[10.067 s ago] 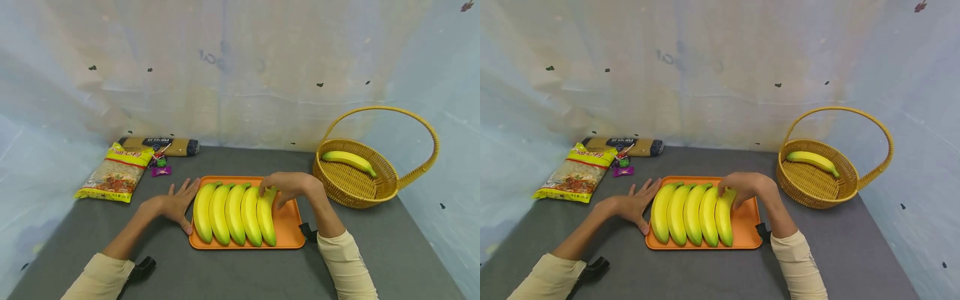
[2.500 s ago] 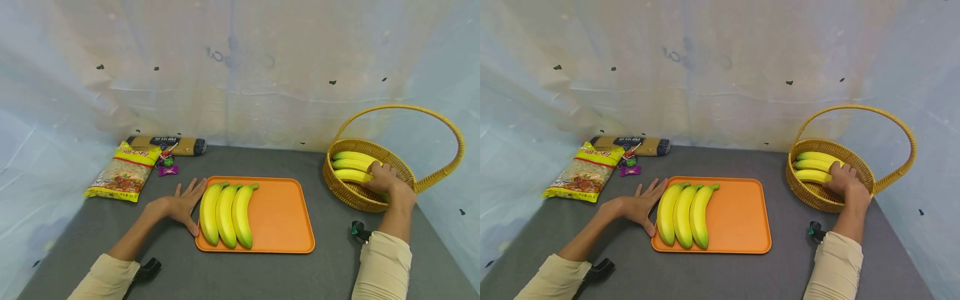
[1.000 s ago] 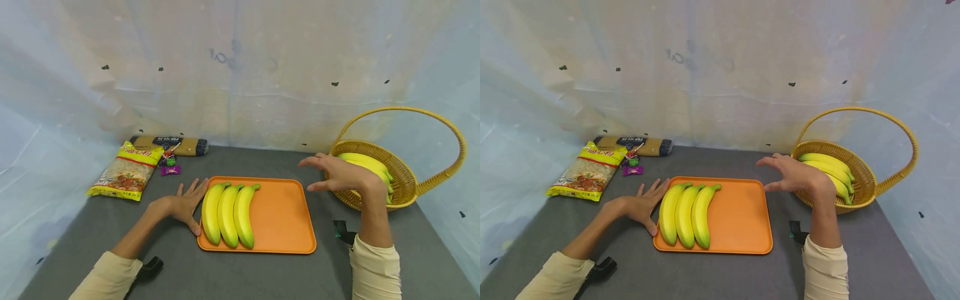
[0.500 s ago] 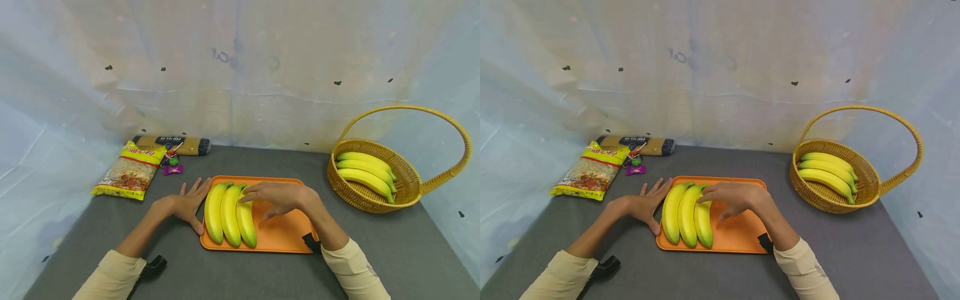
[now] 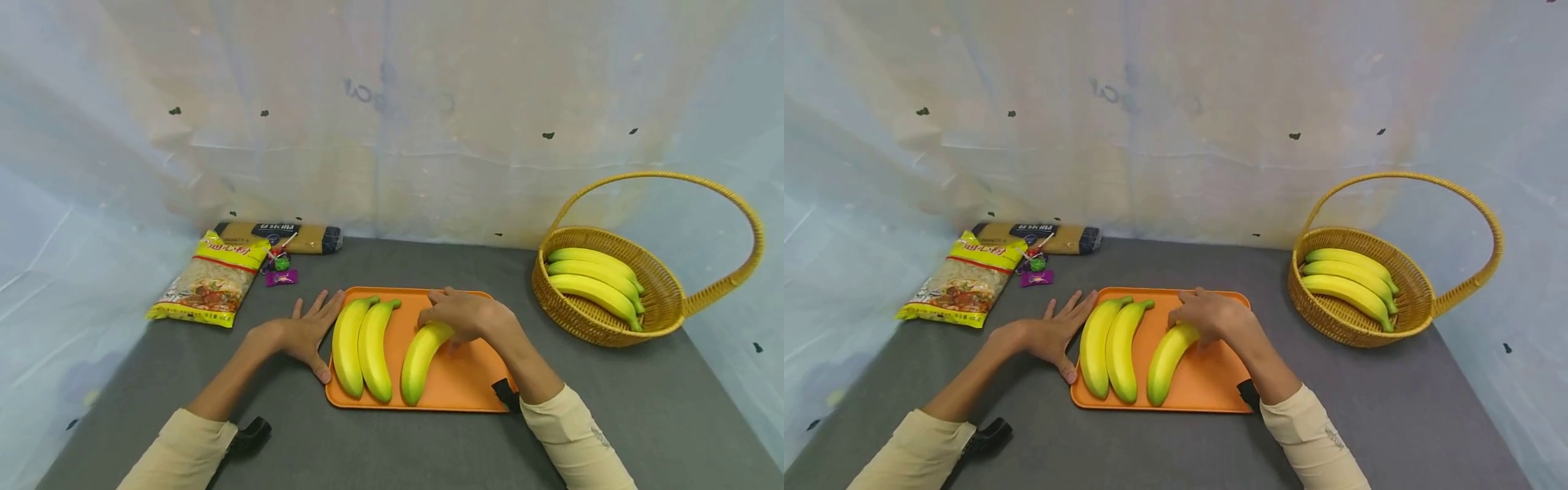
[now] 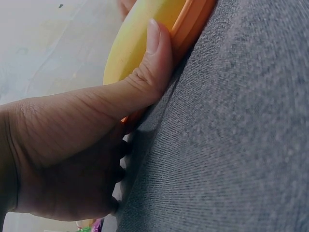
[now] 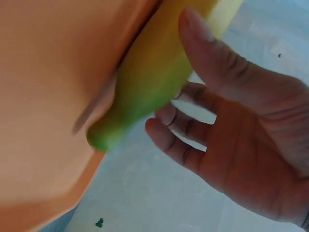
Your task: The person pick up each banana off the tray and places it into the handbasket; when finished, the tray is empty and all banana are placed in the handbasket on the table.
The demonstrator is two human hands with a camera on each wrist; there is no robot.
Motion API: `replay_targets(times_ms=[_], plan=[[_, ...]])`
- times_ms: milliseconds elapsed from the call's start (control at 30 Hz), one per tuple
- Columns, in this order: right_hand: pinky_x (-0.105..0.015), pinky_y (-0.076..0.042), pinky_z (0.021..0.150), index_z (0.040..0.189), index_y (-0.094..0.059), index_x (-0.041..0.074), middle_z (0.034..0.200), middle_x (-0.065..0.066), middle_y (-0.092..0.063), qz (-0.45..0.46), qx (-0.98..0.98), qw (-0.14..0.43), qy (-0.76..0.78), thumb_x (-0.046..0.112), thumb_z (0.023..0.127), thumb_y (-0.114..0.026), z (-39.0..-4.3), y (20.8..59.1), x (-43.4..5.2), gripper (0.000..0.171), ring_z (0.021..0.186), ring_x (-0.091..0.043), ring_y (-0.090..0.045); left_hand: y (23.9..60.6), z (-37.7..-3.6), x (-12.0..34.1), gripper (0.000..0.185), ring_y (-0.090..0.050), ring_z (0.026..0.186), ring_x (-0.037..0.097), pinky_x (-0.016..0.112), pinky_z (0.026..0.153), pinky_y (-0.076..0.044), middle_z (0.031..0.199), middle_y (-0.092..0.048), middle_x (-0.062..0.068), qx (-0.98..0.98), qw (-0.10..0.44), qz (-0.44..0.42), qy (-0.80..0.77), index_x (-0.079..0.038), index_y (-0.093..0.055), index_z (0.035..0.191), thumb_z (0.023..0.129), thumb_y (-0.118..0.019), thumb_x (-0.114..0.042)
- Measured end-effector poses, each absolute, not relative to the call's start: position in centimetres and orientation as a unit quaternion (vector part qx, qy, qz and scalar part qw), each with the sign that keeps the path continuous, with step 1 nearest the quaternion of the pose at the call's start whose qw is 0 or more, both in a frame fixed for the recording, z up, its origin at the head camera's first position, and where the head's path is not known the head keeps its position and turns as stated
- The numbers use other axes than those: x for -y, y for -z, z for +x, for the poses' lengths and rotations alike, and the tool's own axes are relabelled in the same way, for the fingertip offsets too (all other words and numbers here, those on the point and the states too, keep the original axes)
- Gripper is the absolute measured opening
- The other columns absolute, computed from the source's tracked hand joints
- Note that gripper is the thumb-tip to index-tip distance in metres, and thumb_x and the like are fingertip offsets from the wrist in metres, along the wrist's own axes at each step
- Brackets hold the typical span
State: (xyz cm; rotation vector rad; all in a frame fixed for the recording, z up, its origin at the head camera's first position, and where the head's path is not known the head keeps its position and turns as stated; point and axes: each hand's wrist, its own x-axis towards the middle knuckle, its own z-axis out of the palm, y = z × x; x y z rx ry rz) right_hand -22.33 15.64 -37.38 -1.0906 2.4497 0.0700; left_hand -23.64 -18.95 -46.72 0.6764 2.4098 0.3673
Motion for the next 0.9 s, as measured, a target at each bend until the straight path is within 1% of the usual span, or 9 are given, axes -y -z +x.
replay_targets(times_ms=[33, 167, 267, 333, 433, 533, 633, 767, 900], plan=[[-0.052, -0.048, 0.111, 0.136, -0.066, 0.025, 0.138, -0.01, -0.059, -0.386, -0.892, 0.232, -0.034, 0.022, 0.082, -0.089, -22.4, 37.5, -15.7, 0.059, 0.131, -0.037, -0.055, 46.8, -23.6, 19.0, 0.171, 0.029, 0.161, 0.032, 0.071, 0.122, 0.021, 0.175, 0.026, 0.004, -0.907, 0.301, 0.258, -0.141, -0.018, 0.022, 0.166, 0.05, -0.083, -0.087], [-0.049, -0.046, 0.114, 0.128, -0.069, 0.021, 0.126, -0.005, -0.066, -0.371, -0.897, 0.236, -0.051, 0.022, 0.081, -0.09, -22.6, 37.8, -15.9, 0.051, 0.123, -0.033, -0.06, 47.0, -23.6, 19.0, 0.17, 0.03, 0.16, 0.032, 0.071, 0.122, 0.021, 0.174, 0.028, 0.003, -0.904, 0.306, 0.262, -0.139, -0.019, 0.024, 0.165, 0.05, -0.081, -0.088], [-0.052, -0.046, 0.115, 0.127, -0.07, 0.02, 0.128, -0.006, -0.066, -0.357, -0.904, 0.231, -0.047, 0.012, 0.086, -0.086, -22.5, 37.6, -16.1, 0.045, 0.131, -0.037, -0.059, 46.9, -23.6, 19.0, 0.17, 0.031, 0.16, 0.031, 0.07, 0.123, 0.021, 0.174, 0.028, 0.003, -0.904, 0.305, 0.264, -0.143, -0.019, 0.025, 0.164, 0.051, -0.081, -0.087], [-0.055, -0.049, 0.112, 0.128, -0.07, 0.019, 0.131, -0.008, -0.062, -0.349, -0.909, 0.221, -0.044, 0.008, 0.089, -0.082, -22.4, 37.1, -16.3, 0.042, 0.132, -0.039, -0.056, 46.8, -23.6, 19.0, 0.169, 0.03, 0.16, 0.033, 0.071, 0.122, 0.022, 0.175, 0.027, 0.005, -0.903, 0.302, 0.266, -0.149, -0.018, 0.023, 0.165, 0.052, -0.083, -0.086], [-0.052, -0.052, 0.103, 0.128, -0.068, 0.016, 0.13, -0.007, -0.061, -0.355, -0.916, 0.185, -0.033, 0.005, 0.092, -0.078, -22.3, 36.2, -16.9, 0.038, 0.121, -0.032, -0.057, 46.6, -23.5, 19.1, 0.169, 0.03, 0.16, 0.035, 0.072, 0.121, 0.022, 0.175, 0.025, 0.007, -0.904, 0.297, 0.267, -0.153, -0.016, 0.021, 0.166, 0.053, -0.084, -0.083], [-0.046, -0.051, 0.092, 0.126, -0.066, 0.014, 0.12, -0.003, -0.06, -0.361, -0.921, 0.147, -0.006, 0.008, 0.093, -0.078, -22.1, 35.1, -18.0, 0.036, 0.103, -0.023, -0.053, 46.5, -23.4, 19.2, 0.169, 0.03, 0.16, 0.035, 0.072, 0.121, 0.023, 0.175, 0.025, 0.007, -0.904, 0.297, 0.266, -0.152, -0.015, 0.02, 0.166, 0.053, -0.085, -0.083], [-0.041, -0.048, 0.086, 0.13, -0.061, 0.014, 0.112, -0.001, -0.061, -0.349, -0.927, 0.128, 0.042, 0.006, 0.098, -0.071, -22.0, 33.7, -19.6, 0.034, 0.097, -0.021, -0.05, 46.6, -23.4, 19.1, 0.168, 0.03, 0.16, 0.034, 0.072, 0.121, 0.023, 0.175, 0.025, 0.007, -0.904, 0.297, 0.266, -0.151, -0.015, 0.02, 0.166, 0.053, -0.084, -0.084], [-0.041, -0.047, 0.086, 0.143, -0.053, 0.012, 0.123, -0.005, -0.065, -0.316, -0.938, 0.114, 0.089, 0.006, 0.103, -0.062, -21.7, 31.9, -21.7, 0.042, 0.101, -0.023, -0.053, 46.6, -23.5, 18.9, 0.169, 0.03, 0.16, 0.034, 0.071, 0.121, 0.023, 0.175, 0.026, 0.006, -0.902, 0.3, 0.27, -0.153, -0.016, 0.023, 0.165, 0.053, -0.082, -0.086], [-0.048, -0.051, 0.095, 0.153, -0.045, 0.009, 0.141, -0.013, -0.062, -0.285, -0.948, 0.089, 0.111, 0.004, 0.105, -0.058, -21.3, 30.4, -23.9, 0.05, 0.112, -0.029, -0.057, 46.7, -23.7, 19.0, 0.169, 0.03, 0.16, 0.035, 0.072, 0.121, 0.023, 0.175, 0.027, 0.006, -0.903, 0.297, 0.269, -0.152, -0.017, 0.024, 0.165, 0.053, -0.082, -0.086]])
